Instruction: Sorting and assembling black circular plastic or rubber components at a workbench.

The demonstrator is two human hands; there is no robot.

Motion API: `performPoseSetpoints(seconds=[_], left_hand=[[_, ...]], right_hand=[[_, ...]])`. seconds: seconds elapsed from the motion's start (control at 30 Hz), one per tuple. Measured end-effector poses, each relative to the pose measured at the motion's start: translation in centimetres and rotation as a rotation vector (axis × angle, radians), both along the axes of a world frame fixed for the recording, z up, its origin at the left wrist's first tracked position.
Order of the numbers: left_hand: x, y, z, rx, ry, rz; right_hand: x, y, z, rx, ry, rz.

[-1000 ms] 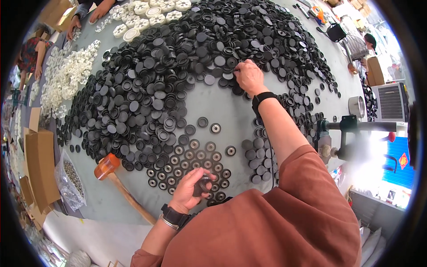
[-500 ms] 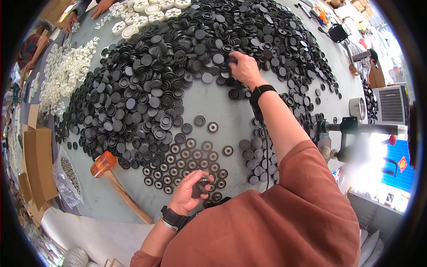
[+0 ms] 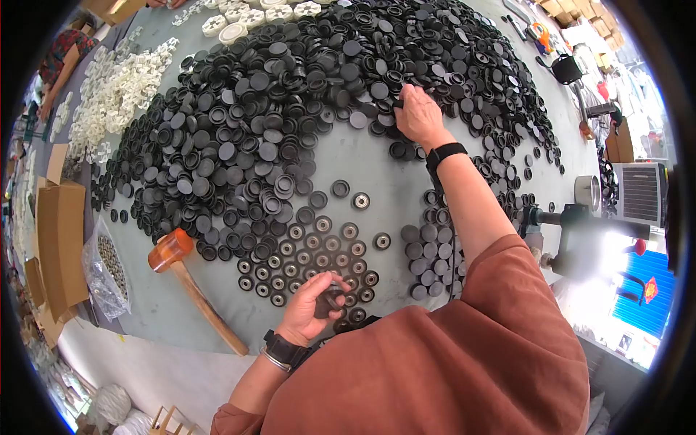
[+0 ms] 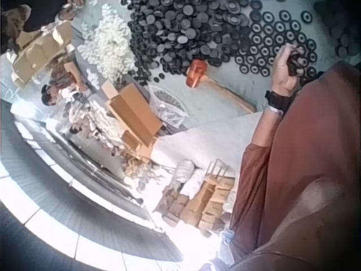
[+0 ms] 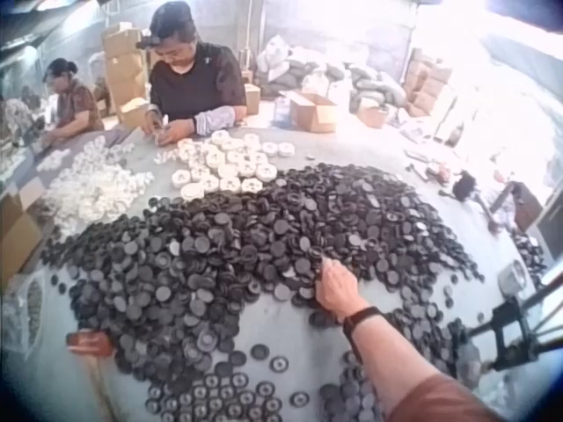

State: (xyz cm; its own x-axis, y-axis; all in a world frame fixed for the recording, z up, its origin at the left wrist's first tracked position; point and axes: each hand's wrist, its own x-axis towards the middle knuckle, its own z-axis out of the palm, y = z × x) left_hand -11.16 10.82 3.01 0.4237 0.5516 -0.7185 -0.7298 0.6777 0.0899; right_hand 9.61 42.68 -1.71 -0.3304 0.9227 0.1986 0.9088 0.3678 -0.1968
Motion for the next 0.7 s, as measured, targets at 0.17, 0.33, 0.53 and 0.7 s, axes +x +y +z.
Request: performPoseSetpoints(seconds=[0.17,0.33,0.53,0.7], left_hand=[[-0.6,-0.2,-0.1,0.003,-0.019,0.014],[-0.8,-0.2,0.2,-0.02,-0.012,0.018],[-1.4,-0.3,0.4,0.001,0.003,0.01],[-2.4,-0.3,0.5,0.025,-0.053,0.057]], right_hand=[[-0.4,-1.9,2.8,-0.725,1.303,-0.47],[-3.5,-3.8,3.6,-1.133,1.902,-0.237],[-11.5,-4.5,1.1,-0.238,0.298,-0.048],[-10.0,-6.2,1.4,-0.225,0.329,-0.096]])
